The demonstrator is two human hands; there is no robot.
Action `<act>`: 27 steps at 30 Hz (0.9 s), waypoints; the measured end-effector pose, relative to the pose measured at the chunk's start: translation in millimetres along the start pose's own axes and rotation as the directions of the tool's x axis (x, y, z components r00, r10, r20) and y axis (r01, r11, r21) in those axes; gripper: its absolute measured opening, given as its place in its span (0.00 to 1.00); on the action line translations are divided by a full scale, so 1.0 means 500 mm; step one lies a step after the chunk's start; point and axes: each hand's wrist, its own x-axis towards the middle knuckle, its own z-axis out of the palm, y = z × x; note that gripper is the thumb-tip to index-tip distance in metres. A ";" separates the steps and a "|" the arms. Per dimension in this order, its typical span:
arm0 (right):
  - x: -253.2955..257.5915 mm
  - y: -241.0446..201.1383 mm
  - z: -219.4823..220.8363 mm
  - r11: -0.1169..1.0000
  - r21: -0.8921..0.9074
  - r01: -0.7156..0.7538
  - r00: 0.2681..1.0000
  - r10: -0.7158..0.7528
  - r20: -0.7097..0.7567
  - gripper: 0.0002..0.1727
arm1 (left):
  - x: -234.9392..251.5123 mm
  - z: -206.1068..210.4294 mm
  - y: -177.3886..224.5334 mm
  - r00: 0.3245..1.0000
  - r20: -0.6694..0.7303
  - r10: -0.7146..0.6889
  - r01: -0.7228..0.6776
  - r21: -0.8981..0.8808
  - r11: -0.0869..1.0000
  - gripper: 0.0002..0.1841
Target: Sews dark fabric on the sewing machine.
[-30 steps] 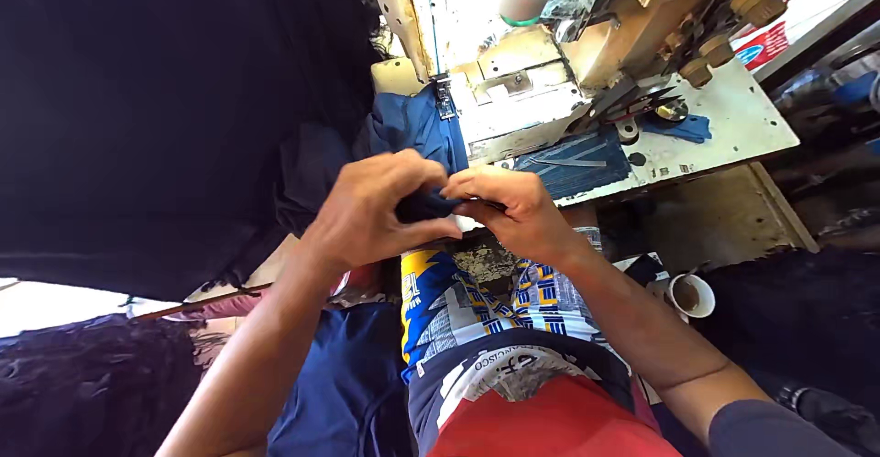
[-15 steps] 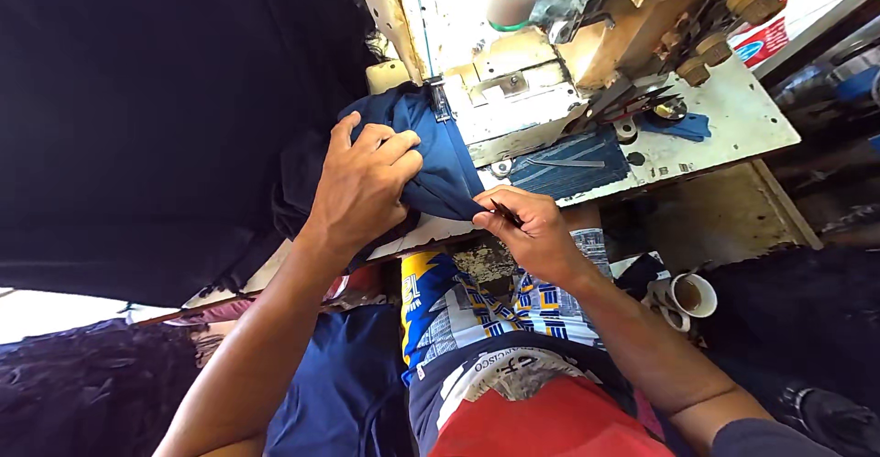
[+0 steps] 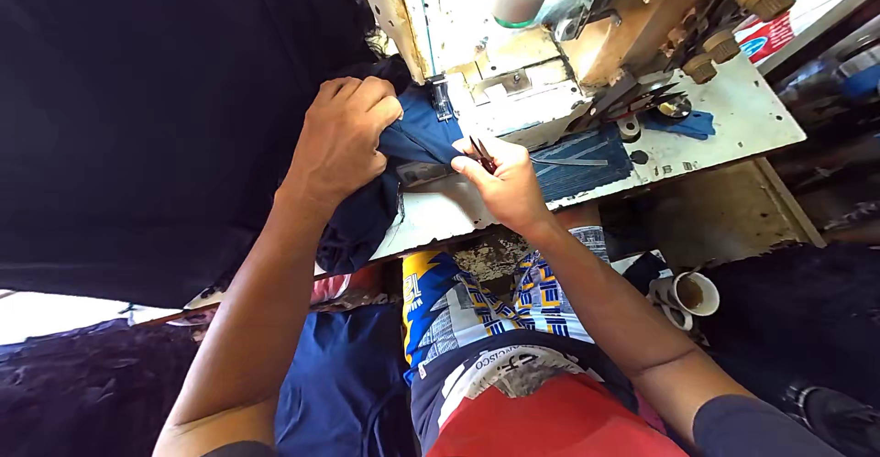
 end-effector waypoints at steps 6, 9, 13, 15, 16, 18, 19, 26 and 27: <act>0.036 0.024 0.012 0.995 0.061 0.078 0.997 -0.076 -0.032 0.06 | -0.010 -0.065 0.000 0.995 0.065 0.080 -0.074 -0.087 0.993 0.27; 0.037 0.030 0.011 0.994 0.077 0.080 0.997 -0.078 -0.028 0.06 | -0.021 -0.108 -0.030 0.984 0.172 -0.043 0.043 0.000 0.999 0.39; 0.047 0.034 0.006 0.992 0.090 0.085 0.996 -0.086 0.006 0.07 | -0.047 -0.158 -0.080 0.969 0.205 -0.140 0.145 -0.009 0.989 0.36; 0.055 0.034 -0.003 0.994 0.048 0.099 0.993 -0.101 0.057 0.07 | -0.054 -0.182 -0.055 0.994 0.101 -0.047 0.070 -0.237 0.969 0.24; 0.058 0.029 -0.010 0.993 0.014 0.115 0.988 -0.116 0.100 0.08 | -0.055 -0.189 -0.033 0.999 0.046 -0.001 0.017 -0.352 0.936 0.20; 0.055 0.006 -0.028 0.985 -0.022 0.168 0.962 -0.159 0.222 0.07 | -0.059 -0.193 0.022 0.998 -0.041 0.053 -0.066 -0.526 0.848 0.14; 0.045 -0.012 -0.035 0.979 -0.010 0.202 0.939 -0.191 0.285 0.07 | -0.061 -0.189 0.049 0.996 -0.063 0.066 -0.091 -0.570 0.816 0.12; -0.075 -0.058 -0.040 0.944 -0.034 0.328 0.900 -0.301 0.316 0.06 | -0.064 -0.083 0.162 0.984 -0.139 0.112 -0.174 -0.615 0.769 0.12; -0.086 -0.051 -0.041 0.950 -0.045 0.309 0.914 -0.284 0.291 0.06 | -0.063 -0.066 0.167 0.984 -0.134 0.121 -0.173 -0.516 0.839 0.18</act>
